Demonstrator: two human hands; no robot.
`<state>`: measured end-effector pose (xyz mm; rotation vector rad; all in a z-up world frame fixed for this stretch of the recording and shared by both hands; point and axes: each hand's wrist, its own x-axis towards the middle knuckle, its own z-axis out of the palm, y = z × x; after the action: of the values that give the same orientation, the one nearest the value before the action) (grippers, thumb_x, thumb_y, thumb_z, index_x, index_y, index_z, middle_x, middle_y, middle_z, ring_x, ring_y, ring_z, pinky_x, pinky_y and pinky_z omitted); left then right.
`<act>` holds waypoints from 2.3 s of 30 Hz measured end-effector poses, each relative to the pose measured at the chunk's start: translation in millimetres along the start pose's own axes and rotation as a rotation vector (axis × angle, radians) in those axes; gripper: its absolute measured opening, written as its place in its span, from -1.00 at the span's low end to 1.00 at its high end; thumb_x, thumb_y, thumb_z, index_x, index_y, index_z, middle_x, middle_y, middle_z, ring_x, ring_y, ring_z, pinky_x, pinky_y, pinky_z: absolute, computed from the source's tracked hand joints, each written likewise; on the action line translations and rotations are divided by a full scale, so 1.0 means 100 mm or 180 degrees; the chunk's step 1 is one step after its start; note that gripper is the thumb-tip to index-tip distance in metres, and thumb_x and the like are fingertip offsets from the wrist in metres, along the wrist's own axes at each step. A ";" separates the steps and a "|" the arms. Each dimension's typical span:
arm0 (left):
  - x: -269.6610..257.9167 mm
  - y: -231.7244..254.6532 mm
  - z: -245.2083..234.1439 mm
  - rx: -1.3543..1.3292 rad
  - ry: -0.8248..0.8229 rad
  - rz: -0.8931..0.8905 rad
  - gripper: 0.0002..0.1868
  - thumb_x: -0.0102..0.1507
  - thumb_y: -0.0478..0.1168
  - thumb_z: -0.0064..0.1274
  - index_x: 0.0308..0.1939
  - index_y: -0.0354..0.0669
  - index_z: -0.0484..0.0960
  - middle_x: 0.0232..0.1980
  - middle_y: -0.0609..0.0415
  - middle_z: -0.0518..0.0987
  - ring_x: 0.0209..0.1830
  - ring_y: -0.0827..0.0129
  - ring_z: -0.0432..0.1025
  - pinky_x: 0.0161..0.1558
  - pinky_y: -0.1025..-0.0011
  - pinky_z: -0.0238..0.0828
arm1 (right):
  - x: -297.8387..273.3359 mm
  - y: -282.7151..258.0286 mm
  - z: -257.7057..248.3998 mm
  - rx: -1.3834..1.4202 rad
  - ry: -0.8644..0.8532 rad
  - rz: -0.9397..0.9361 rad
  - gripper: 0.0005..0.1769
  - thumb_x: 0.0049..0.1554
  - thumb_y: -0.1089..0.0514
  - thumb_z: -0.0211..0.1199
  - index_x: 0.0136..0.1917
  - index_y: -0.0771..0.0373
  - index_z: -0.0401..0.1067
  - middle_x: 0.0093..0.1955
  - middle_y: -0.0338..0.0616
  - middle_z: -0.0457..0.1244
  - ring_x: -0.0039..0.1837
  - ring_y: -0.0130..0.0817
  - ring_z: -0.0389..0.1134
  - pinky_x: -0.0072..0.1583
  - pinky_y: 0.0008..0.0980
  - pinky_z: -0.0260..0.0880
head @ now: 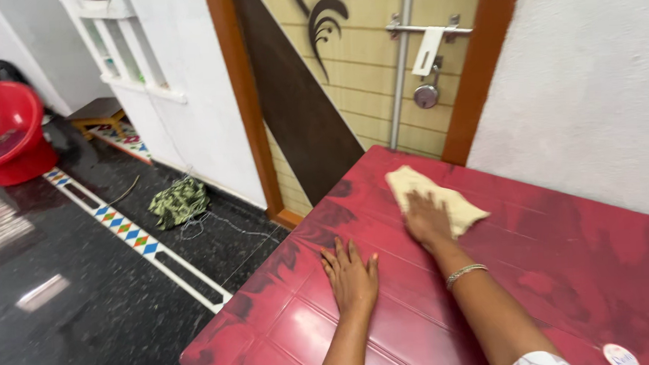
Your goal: The person clears a table by moving cups, a tray of mugs, and flower pots to a nearby shelf. They then remove a purple patterned tablecloth and wipe the red table surface with a beige cloth.
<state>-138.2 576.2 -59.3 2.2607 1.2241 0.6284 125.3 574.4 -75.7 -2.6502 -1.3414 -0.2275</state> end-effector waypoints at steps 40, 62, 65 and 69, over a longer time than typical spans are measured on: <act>-0.01 -0.10 0.06 0.0819 -0.0372 0.0265 -0.13 0.37 0.22 -0.26 0.55 -0.33 -0.03 0.66 -0.19 -0.24 0.65 -0.19 -0.44 0.50 -0.13 -0.68 | 0.20 2.46 0.04 -0.0032 0.1121 0.2411 -0.28 0.24 -0.17 -0.23 0.62 0.03 0.02 0.69 -0.13 -0.18 0.68 0.03 -0.37 0.46 0.40 -0.52; 0.15 -0.53 0.81 0.0976 0.0959 0.0767 -0.03 0.23 0.28 -0.07 0.52 -0.32 0.15 0.63 -0.32 -0.06 0.61 -0.36 -0.26 0.47 -0.28 -0.49 | -1.21 -3.22 0.17 0.0522 -0.2315 -0.4846 -0.27 0.28 -0.20 -0.07 0.66 -0.22 -0.15 0.79 -0.26 -0.31 0.76 0.00 -0.48 0.51 0.46 -0.56; 0.11 -0.43 0.63 0.0933 0.0715 0.0653 -0.05 0.23 0.26 -0.09 0.51 -0.32 0.14 0.63 -0.33 -0.07 0.61 -0.36 -0.28 0.47 -0.26 -0.50 | -1.40 -3.05 0.17 0.1229 -0.2793 -0.6008 -0.44 0.39 -0.18 -0.08 0.63 -0.25 0.11 0.82 -0.32 -0.14 0.82 -0.06 -0.32 0.62 0.36 -0.42; 0.06 -0.27 0.39 0.0902 0.0053 0.0494 -0.10 0.31 0.22 -0.22 0.54 -0.36 0.05 0.63 -0.31 -0.10 0.63 -0.33 -0.34 0.51 -0.17 -0.56 | -0.56 -2.92 0.47 0.1017 -0.2193 -0.4438 -0.27 0.14 0.05 0.12 0.59 -0.13 0.22 0.55 -0.07 0.12 0.60 -0.10 0.04 0.58 0.09 -0.15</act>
<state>-128.6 586.4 -105.5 2.6097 1.2188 0.5598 -140.3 711.2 -111.4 -1.1094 -2.8503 0.7378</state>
